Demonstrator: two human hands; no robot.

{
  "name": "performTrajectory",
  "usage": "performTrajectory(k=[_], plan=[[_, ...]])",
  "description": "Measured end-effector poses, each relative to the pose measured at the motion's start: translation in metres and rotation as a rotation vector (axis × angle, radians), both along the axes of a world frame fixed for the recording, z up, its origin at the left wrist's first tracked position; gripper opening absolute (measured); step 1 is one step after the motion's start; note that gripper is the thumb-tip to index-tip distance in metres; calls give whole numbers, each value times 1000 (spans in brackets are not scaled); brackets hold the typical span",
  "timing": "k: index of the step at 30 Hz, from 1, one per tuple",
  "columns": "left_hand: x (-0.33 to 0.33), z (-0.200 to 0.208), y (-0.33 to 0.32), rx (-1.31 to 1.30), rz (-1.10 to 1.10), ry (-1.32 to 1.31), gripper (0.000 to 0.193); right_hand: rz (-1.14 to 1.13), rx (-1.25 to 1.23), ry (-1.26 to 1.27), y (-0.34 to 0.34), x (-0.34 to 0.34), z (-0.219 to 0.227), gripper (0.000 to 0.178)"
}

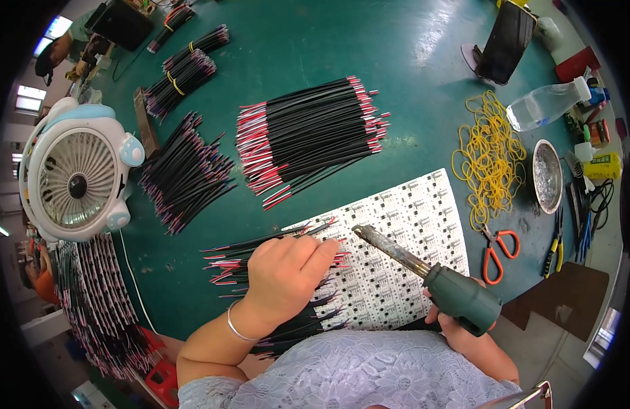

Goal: The person aligns wires onto a circuit board and solders them in place using a soldering tool.

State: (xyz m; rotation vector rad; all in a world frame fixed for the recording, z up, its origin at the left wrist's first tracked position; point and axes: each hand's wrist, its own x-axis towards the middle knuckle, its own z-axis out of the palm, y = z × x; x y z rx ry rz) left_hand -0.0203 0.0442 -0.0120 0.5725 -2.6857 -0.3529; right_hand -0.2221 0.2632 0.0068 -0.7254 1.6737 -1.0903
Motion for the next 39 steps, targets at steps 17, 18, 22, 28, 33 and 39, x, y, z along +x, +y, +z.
performTrajectory(k=[17, 18, 22, 28, 33, 39], plan=[[1, -11, 0, -3, -59, -22, 26, 405, -275, 547, 1, -7, -12, 42], [1, -11, 0, 4, -57, -30, 27, 411, -283, 564, 0, -7, -12, 42], [0, -12, -1, 20, -53, -29, 27, 419, -255, 653, 0, -5, -12, 42], [-1, -12, -1, 33, -44, -23, 26, 450, -251, 687, -3, -1, -10, 40], [-2, -8, -1, 69, -25, -41, 25, 281, -112, 587, 2, 3, -11, 29], [-3, -9, 0, 72, -21, -32, 25, 372, -282, 656, 5, -7, -14, 35]])
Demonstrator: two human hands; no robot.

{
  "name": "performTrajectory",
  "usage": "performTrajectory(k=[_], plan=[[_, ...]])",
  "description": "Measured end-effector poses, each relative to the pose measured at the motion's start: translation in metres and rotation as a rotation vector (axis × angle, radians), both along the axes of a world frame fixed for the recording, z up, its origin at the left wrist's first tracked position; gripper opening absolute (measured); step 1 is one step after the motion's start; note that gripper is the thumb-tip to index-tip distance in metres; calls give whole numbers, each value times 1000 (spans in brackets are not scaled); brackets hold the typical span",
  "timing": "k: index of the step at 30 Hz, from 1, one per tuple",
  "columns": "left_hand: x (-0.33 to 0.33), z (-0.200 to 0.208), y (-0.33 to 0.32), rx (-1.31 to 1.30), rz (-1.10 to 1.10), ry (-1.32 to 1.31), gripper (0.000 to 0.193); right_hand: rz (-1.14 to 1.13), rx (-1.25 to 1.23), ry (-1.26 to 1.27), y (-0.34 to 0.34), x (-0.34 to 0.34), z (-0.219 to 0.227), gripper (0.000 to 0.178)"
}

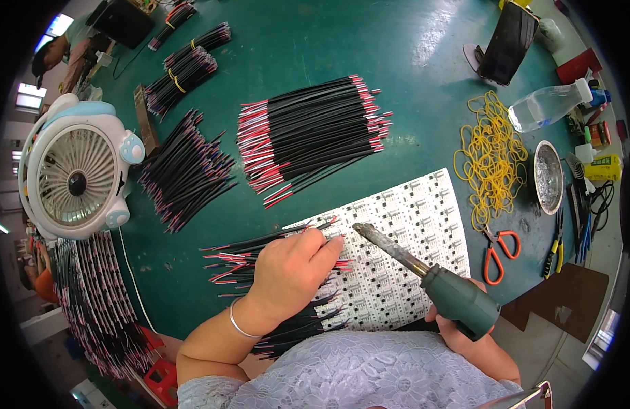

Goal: The person aligns wires onto a circuit board and solders them in place using a soldering tool.

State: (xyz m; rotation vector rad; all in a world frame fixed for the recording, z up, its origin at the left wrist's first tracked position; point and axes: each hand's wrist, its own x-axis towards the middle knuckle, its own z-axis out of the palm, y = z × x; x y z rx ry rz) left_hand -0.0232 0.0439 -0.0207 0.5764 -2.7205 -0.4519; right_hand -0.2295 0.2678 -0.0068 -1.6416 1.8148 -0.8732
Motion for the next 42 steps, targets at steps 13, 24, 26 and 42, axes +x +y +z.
performTrajectory(k=[13, 24, 26, 42], plan=[[0, -2, -5, 63, 1, 73, 22, -16, 94, -62, -5, 5, 6, 27], [-1, 0, 0, -1, -8, 23, 22, -25, 26, -32, 2, 3, 0, 40], [-1, 0, 0, -4, -4, 27, 22, -46, 43, -94, 3, 2, 3, 40], [-2, -4, -8, 105, -11, 98, 20, -35, 104, -111, 2, 6, 3, 32]])
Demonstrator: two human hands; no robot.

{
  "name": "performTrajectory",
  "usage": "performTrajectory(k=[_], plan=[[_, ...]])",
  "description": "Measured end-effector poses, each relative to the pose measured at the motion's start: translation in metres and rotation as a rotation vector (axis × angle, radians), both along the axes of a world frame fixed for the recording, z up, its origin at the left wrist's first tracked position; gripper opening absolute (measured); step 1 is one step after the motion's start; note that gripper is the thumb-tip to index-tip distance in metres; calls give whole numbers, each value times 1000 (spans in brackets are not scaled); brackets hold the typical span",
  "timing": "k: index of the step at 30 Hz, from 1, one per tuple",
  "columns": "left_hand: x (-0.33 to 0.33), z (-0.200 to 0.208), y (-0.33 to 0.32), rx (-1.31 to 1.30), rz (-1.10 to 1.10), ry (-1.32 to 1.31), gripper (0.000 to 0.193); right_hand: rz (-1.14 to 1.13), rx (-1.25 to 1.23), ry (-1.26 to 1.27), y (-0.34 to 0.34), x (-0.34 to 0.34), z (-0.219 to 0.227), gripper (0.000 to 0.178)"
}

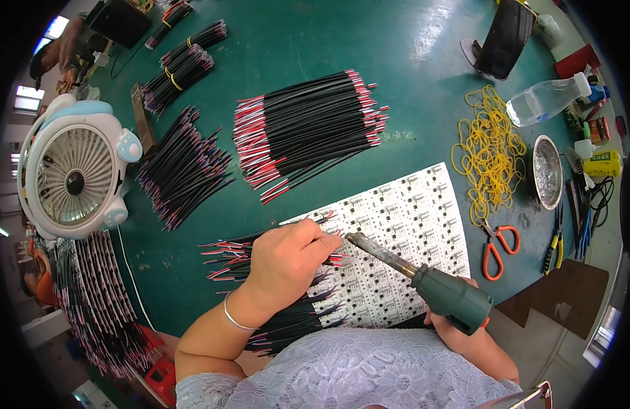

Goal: The person aligns wires onto a circuit board and solders them in place using a soldering tool.

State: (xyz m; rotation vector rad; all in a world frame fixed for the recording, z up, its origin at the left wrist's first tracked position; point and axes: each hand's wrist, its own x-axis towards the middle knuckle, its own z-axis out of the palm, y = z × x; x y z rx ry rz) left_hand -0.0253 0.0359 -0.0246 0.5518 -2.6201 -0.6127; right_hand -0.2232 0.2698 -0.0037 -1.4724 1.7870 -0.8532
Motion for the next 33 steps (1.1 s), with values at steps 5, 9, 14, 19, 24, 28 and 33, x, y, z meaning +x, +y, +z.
performTrajectory(k=[5, 9, 14, 19, 24, 28, 33], plan=[[0, -2, 3, -50, -17, 5, 17, -163, 114, -261, 8, 1, 0, 31], [2, 1, 4, -29, -41, -41, 23, -488, -57, -719, 3, 10, 6, 40], [9, 17, 5, 108, -66, -47, 36, -513, 14, -747, 7, 8, 7, 66], [21, 58, 14, -39, 27, -66, 26, -533, -32, -752, 9, 7, 3, 64], [22, 44, 22, -140, 38, -188, 20, -501, -32, -775, 10, 8, 0, 61], [20, 26, 25, 57, 69, -267, 37, -470, -38, -736, 16, 7, -1, 59], [20, 25, 18, 130, 108, -147, 37, -472, -52, -773, 23, 5, -5, 55]])
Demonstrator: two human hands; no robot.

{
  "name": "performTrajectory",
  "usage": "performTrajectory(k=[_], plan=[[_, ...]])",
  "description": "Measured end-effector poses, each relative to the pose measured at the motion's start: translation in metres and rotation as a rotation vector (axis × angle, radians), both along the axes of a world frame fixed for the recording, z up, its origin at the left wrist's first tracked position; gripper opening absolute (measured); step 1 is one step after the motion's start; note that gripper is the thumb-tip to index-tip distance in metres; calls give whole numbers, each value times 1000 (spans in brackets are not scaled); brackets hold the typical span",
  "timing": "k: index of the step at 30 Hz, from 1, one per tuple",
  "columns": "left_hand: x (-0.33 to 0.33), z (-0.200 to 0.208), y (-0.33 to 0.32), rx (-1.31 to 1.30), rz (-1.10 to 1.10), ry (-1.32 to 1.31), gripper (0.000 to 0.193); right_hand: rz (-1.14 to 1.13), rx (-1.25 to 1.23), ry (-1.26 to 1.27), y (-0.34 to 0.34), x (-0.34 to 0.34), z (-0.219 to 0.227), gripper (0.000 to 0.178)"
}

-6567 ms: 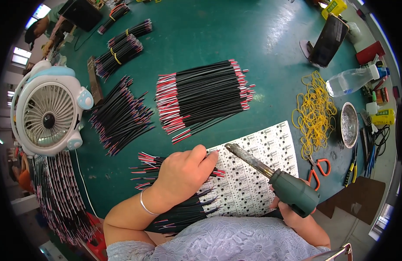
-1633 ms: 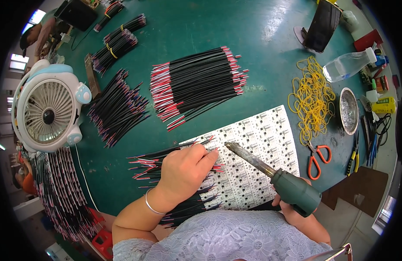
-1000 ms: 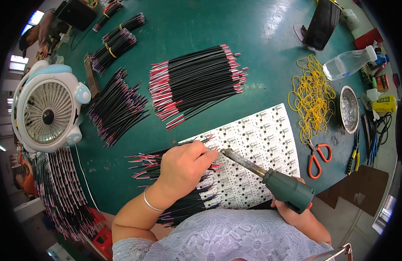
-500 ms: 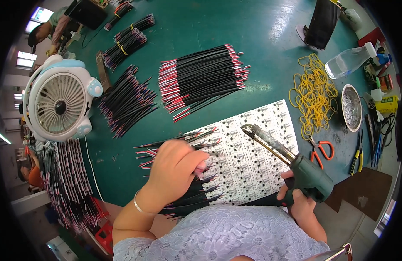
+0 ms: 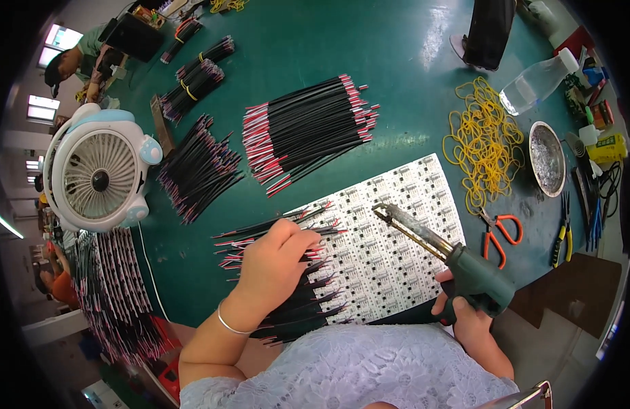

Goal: The person aligns wires onto a circuit board and solders them in place using a soldering tool.

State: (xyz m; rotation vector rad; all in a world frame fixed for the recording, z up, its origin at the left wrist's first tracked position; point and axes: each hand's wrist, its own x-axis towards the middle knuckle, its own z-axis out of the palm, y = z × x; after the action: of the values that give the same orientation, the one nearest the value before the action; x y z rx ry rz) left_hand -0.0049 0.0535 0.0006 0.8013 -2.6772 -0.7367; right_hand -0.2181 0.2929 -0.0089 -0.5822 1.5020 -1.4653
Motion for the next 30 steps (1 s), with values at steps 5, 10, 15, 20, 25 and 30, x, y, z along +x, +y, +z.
performTrajectory(k=[5, 10, 15, 20, 25, 30], plan=[[-13, 1, -14, -129, -124, -129, 32, 60, -50, -44, -2, -2, -1, 51], [-16, 9, -20, -226, -258, -198, 32, 54, -58, -47, -2, -4, -2, 52], [-17, 53, 0, -334, -149, -86, 31, 37, -54, -66, -3, -6, -6, 53], [-13, 12, 33, -131, -36, -122, 34, 46, -52, -77, -11, -4, -2, 49], [-14, -8, 29, -211, -10, 5, 32, 228, 36, 237, 8, -9, -8, 35], [-10, -18, 22, -280, -65, 33, 29, 189, 64, 205, 1, 0, 2, 29]])
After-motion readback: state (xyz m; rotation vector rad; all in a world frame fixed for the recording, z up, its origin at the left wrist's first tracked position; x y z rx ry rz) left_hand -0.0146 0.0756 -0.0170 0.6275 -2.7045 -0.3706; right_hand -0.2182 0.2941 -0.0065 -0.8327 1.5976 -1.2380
